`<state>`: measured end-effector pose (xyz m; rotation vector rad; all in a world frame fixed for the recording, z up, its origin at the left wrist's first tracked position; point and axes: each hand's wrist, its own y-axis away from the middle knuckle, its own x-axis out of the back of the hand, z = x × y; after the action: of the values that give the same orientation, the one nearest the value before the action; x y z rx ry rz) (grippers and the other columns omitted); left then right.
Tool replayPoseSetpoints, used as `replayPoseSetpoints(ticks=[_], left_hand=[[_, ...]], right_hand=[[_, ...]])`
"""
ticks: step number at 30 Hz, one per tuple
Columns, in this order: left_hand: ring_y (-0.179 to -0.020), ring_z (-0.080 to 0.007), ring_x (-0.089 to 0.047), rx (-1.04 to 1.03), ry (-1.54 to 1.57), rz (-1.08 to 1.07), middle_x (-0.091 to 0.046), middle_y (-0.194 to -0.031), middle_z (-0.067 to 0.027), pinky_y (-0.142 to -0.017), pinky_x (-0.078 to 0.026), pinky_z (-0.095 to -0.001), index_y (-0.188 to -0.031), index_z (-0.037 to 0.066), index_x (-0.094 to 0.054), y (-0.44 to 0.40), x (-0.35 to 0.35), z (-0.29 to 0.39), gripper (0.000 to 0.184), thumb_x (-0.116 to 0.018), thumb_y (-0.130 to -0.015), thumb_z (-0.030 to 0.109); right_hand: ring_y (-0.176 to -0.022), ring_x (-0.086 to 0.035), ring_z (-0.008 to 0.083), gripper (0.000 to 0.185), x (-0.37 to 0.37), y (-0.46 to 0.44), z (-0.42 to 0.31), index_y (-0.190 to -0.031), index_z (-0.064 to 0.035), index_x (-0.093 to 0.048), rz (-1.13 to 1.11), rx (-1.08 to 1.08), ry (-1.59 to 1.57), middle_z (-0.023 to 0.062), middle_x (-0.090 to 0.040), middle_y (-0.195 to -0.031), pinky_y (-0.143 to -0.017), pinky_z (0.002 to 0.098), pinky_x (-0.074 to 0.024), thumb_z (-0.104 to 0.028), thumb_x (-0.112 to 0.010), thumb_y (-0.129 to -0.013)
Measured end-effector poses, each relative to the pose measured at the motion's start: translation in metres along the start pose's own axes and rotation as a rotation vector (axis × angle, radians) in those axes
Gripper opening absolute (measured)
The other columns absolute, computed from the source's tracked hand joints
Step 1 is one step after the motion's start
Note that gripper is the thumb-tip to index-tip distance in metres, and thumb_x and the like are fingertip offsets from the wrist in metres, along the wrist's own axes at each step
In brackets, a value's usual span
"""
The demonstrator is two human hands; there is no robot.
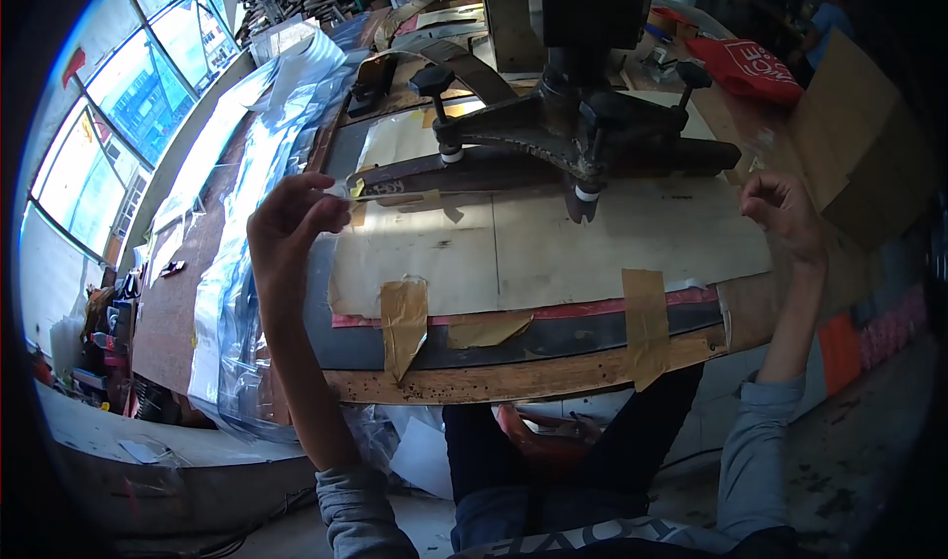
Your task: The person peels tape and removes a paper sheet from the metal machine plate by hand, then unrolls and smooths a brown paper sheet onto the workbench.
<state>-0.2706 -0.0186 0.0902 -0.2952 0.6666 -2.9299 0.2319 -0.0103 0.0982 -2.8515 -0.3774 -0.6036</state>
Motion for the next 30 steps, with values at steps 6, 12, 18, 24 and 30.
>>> replayPoseSetpoints(ticks=[6,12,18,24,30], left_hand=[[-0.080,-0.0085,-0.061,-0.033,0.017,0.114,-0.066,-0.088,-0.0041,-0.073,-0.047,-0.0215,-0.100,0.003,-0.063,-0.008,0.031,-0.015,0.014,-0.065,-0.088,0.011],[-0.082,-0.0062,-0.057,0.025,-0.067,0.160,-0.064,-0.087,-0.0022,-0.074,-0.042,-0.0210,-0.097,0.005,-0.062,-0.006,0.030,-0.012,0.014,-0.063,-0.090,0.017],[-0.079,-0.0052,-0.054,0.105,-0.165,0.110,-0.064,-0.084,-0.0002,-0.068,-0.036,-0.0205,-0.095,0.007,-0.062,-0.007,0.035,-0.015,0.016,-0.063,-0.089,0.022],[-0.077,-0.0060,-0.055,0.190,-0.366,0.130,-0.064,-0.080,0.0002,-0.067,-0.035,-0.0221,-0.094,0.009,-0.062,-0.005,0.034,-0.009,0.015,-0.064,-0.088,0.023],[-0.073,-0.0068,-0.054,0.200,-0.408,0.068,-0.063,-0.076,-0.0010,-0.069,-0.038,-0.0231,-0.093,0.007,-0.062,-0.005,0.035,-0.009,0.014,-0.063,-0.088,0.019]], right_hand=[[-0.059,-0.046,0.0005,0.023,-0.005,-0.006,-0.014,-0.074,-0.0063,-0.062,-0.003,0.037,-0.052,-0.0044,-0.056,-0.066,-0.051,0.0180,-0.0340,-0.023,-0.078,-0.077],[-0.056,-0.045,0.0013,0.025,-0.007,-0.009,-0.009,-0.074,-0.0047,-0.062,-0.010,0.140,-0.040,-0.0027,-0.054,-0.066,-0.048,0.0180,-0.0324,-0.024,-0.079,-0.076],[-0.061,-0.050,0.0034,0.023,-0.002,-0.005,-0.005,-0.075,-0.0049,-0.063,-0.001,0.101,-0.079,-0.0010,-0.058,-0.069,-0.054,0.0202,-0.0382,-0.023,-0.076,-0.078],[-0.051,-0.045,0.0032,0.029,0.000,-0.004,0.006,-0.069,-0.0039,-0.063,0.021,0.111,-0.080,-0.0021,-0.052,-0.059,-0.072,0.0222,-0.0433,-0.029,-0.073,-0.081],[-0.057,-0.049,0.0025,0.019,0.003,-0.002,0.011,-0.072,-0.0052,-0.064,0.011,0.077,-0.122,0.0005,-0.060,-0.067,-0.052,0.0190,-0.0380,-0.019,-0.073,-0.081]])
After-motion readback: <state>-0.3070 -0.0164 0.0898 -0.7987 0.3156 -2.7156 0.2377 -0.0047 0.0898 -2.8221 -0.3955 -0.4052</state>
